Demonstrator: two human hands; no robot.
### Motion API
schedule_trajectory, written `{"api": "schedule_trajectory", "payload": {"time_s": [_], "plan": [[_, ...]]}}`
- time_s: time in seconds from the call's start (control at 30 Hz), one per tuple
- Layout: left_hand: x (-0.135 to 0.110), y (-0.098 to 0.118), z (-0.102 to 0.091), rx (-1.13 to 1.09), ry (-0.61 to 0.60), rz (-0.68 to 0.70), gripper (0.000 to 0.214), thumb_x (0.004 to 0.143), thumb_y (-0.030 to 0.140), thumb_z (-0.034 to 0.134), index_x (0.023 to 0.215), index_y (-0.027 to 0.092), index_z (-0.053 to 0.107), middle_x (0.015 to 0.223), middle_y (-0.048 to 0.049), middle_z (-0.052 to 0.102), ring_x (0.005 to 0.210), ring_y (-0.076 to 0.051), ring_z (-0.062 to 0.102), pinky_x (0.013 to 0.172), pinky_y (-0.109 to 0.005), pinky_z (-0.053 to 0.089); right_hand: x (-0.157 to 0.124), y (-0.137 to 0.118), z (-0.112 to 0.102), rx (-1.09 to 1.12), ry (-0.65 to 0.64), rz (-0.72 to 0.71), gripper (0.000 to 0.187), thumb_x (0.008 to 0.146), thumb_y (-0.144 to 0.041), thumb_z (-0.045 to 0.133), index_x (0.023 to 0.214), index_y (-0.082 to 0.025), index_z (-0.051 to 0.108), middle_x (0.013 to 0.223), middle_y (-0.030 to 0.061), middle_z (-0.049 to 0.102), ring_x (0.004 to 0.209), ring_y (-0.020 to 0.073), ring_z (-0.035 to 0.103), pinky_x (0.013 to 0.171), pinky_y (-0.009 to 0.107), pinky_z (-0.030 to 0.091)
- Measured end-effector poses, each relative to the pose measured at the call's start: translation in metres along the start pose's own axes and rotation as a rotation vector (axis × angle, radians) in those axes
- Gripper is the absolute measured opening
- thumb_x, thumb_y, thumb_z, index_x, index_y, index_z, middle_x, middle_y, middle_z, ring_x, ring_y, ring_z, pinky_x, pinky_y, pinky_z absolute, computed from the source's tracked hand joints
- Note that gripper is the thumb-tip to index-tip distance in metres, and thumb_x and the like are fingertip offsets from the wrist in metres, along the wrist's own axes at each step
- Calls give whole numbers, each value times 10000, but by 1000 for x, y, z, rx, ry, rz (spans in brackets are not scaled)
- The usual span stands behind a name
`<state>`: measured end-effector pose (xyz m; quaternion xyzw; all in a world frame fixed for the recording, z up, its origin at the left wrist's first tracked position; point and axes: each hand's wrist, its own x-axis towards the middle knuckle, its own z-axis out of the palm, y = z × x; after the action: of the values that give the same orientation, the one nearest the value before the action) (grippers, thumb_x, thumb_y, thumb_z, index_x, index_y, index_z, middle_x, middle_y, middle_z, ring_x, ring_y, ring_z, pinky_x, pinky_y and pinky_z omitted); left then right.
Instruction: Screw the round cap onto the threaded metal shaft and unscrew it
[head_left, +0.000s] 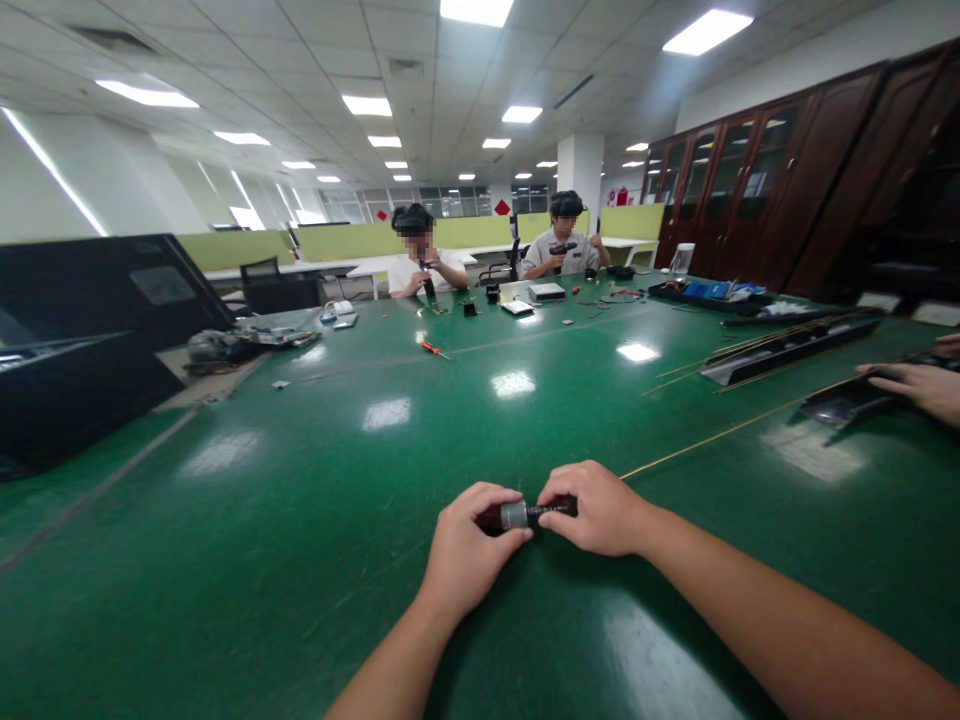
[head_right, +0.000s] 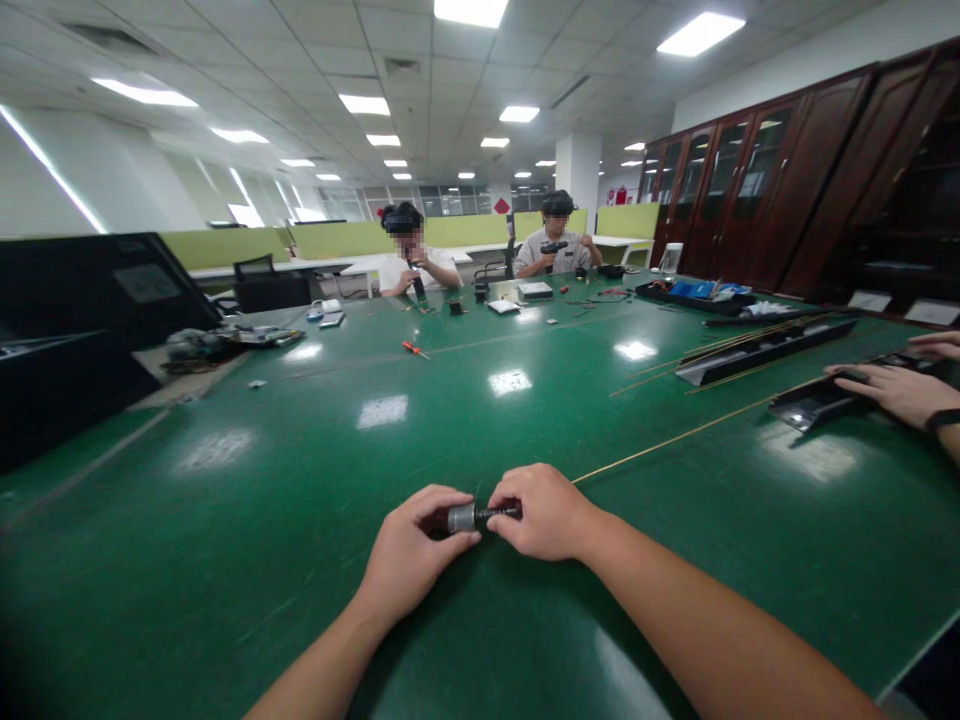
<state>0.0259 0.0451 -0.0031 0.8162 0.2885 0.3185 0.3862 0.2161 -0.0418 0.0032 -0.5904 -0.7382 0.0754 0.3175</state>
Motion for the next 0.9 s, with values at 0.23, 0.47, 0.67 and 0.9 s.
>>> {"api": "schedule_trajectory", "payload": {"time_s": [0.23,0.47,0.67,0.9], "plan": [[1,-3,0,1,2,0,301,638,108,790,900,244,732,927,-8,684,868,-194,645,785,-308,511,0,0,-1,7,-1,-6,85,790,-228,683,835,-177,733,734,19,677,680,146,596,653,250,407],[0,-2,0,10,3,10,286,645,140,782,911,234,734,936,-26,686,867,-205,648,773,-316,522,-1,0,-2,3,-4,1,70,794,-223,678,823,-182,726,722,15,664,673,147,593,649,256,405],[0,-1,0,-10,6,1,285,650,135,778,912,238,734,927,-18,684,857,-198,646,777,-315,517,-1,0,-2,14,0,6,71,799,-225,675,830,-182,723,731,14,661,680,145,593,650,254,407],[0,0,-1,-5,8,0,285,645,145,788,908,237,732,919,-16,681,858,-196,639,769,-310,507,-1,1,-2,6,-2,-2,82,806,-239,675,837,-179,722,732,14,656,689,146,593,653,254,406]]}}
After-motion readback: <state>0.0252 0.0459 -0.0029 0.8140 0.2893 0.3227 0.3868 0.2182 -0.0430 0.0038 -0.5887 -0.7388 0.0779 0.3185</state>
